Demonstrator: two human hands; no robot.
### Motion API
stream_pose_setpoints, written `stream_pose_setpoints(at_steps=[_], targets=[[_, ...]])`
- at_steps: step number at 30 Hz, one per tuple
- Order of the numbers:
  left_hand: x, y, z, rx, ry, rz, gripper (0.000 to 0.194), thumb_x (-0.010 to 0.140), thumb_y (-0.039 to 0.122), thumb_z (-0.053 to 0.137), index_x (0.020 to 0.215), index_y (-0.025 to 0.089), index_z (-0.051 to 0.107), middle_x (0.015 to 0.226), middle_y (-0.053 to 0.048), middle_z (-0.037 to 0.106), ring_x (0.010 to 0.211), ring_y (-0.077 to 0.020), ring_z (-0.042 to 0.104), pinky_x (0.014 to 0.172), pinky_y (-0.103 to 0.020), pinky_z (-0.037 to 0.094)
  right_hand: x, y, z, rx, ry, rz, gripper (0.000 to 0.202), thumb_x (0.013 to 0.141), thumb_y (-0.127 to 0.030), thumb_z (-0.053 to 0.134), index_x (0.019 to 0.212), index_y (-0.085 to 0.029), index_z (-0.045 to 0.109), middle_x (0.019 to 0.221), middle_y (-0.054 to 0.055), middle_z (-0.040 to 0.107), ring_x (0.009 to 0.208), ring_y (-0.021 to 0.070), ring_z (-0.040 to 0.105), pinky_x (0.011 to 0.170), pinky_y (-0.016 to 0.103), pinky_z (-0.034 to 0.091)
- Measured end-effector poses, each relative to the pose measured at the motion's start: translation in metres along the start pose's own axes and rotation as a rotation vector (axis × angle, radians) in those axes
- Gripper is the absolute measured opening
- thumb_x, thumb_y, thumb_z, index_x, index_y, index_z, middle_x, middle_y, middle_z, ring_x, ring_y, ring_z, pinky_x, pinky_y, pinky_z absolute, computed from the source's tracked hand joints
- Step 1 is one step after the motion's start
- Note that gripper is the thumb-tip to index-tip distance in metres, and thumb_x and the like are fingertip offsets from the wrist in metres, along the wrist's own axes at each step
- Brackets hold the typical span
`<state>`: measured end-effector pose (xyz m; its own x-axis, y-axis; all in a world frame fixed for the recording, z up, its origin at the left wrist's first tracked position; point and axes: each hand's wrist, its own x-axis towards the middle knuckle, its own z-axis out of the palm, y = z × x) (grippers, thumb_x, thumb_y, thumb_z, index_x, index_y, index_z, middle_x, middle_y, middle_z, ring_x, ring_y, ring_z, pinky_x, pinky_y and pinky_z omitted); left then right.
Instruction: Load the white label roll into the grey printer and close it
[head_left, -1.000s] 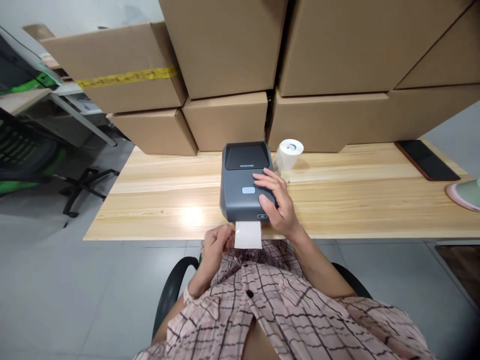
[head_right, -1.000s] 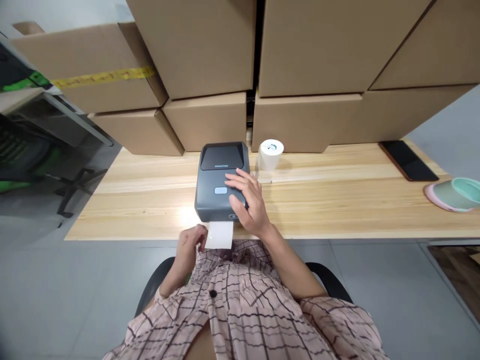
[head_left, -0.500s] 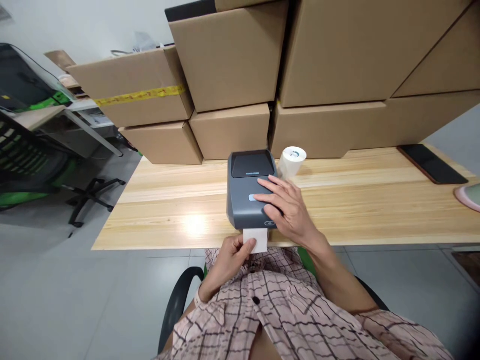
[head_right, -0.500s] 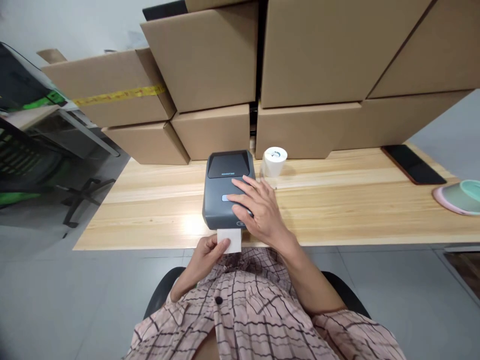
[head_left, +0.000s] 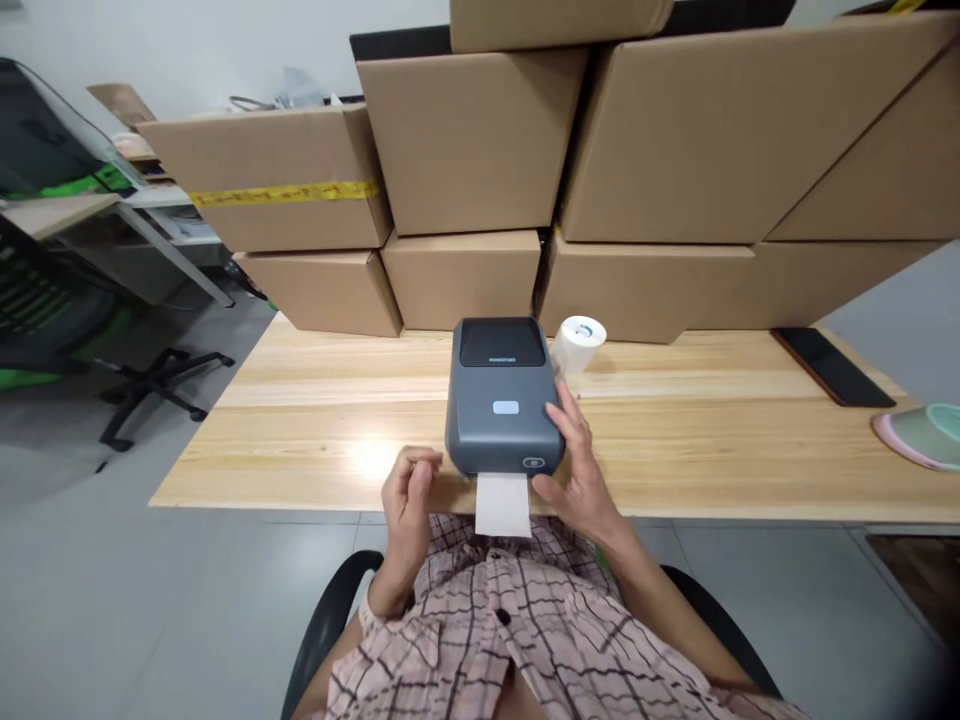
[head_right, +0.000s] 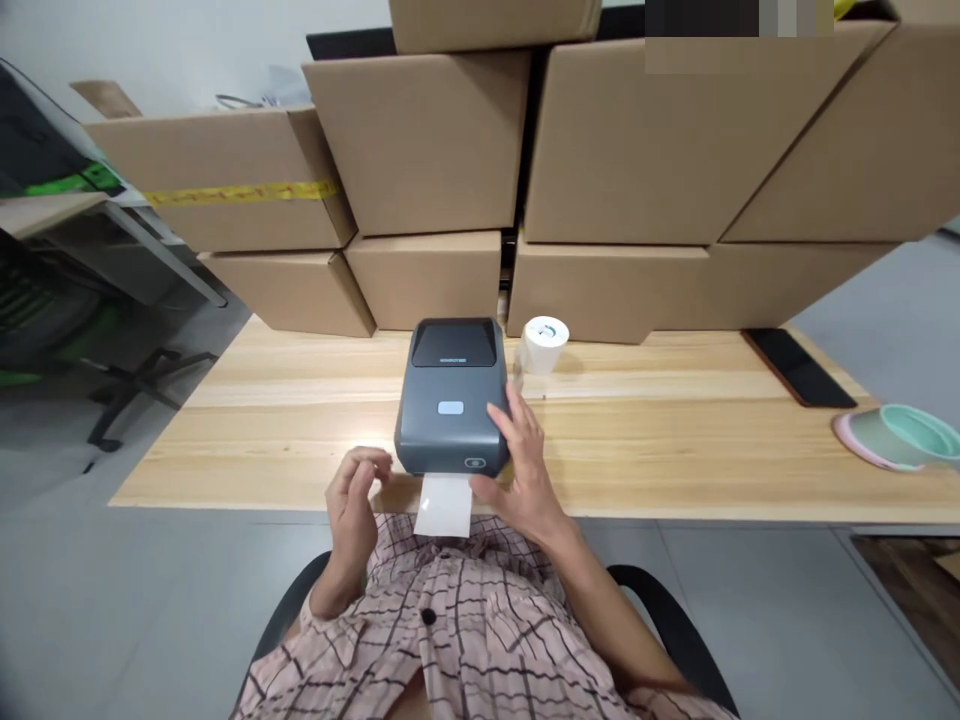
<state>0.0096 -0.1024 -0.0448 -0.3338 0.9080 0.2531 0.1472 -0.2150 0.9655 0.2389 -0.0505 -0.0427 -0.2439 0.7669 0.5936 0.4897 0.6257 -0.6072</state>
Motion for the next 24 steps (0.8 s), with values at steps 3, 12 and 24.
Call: stream_pose_setpoints(at_steps=[3,12,24], targets=[[0.02,0.007,0.003,0.009,0.03,0.061,0.038,0.1,0.046,0.058,0.128,0.021,0.068,0.132,-0.011,0.066,0.109,-0.0209,0.066,0.093,-0.034,0.053,0.004,0.0,-0.006,0.06,-0.03,0.014,0.083,0.099,-0.076,0.037,0.168,-0.04,0.007,0.178,0.005,0.011,0.162,0.0381,0.02,0.125,0.072,0.029],[0.069,0.007,0.017,0.062,-0.101,-0.112,0.039,0.09,0.038,0.067,0.124,0.018,0.066,0.127,-0.013,0.068,0.113,-0.0229,0.064,0.091,-0.035,0.053,0.126,0.007,-0.024,0.107,0.104,-0.217,0.079,0.104,-0.069,0.033,0.167,-0.036,0.001,0.176,0.01,0.02,0.158,0.0328,0.033,0.126,0.058,0.033],[0.125,0.011,0.024,0.397,-0.358,-0.158,0.073,0.087,0.048,0.07,0.147,0.013,0.05,0.077,0.002,0.057,0.075,-0.0171,0.057,0.072,-0.029,0.043,0.208,0.014,-0.028,-0.166,0.329,-0.111,0.066,0.102,-0.047,0.05,0.162,-0.03,0.029,0.166,0.01,0.041,0.149,0.0291,0.045,0.123,0.054,0.04]])
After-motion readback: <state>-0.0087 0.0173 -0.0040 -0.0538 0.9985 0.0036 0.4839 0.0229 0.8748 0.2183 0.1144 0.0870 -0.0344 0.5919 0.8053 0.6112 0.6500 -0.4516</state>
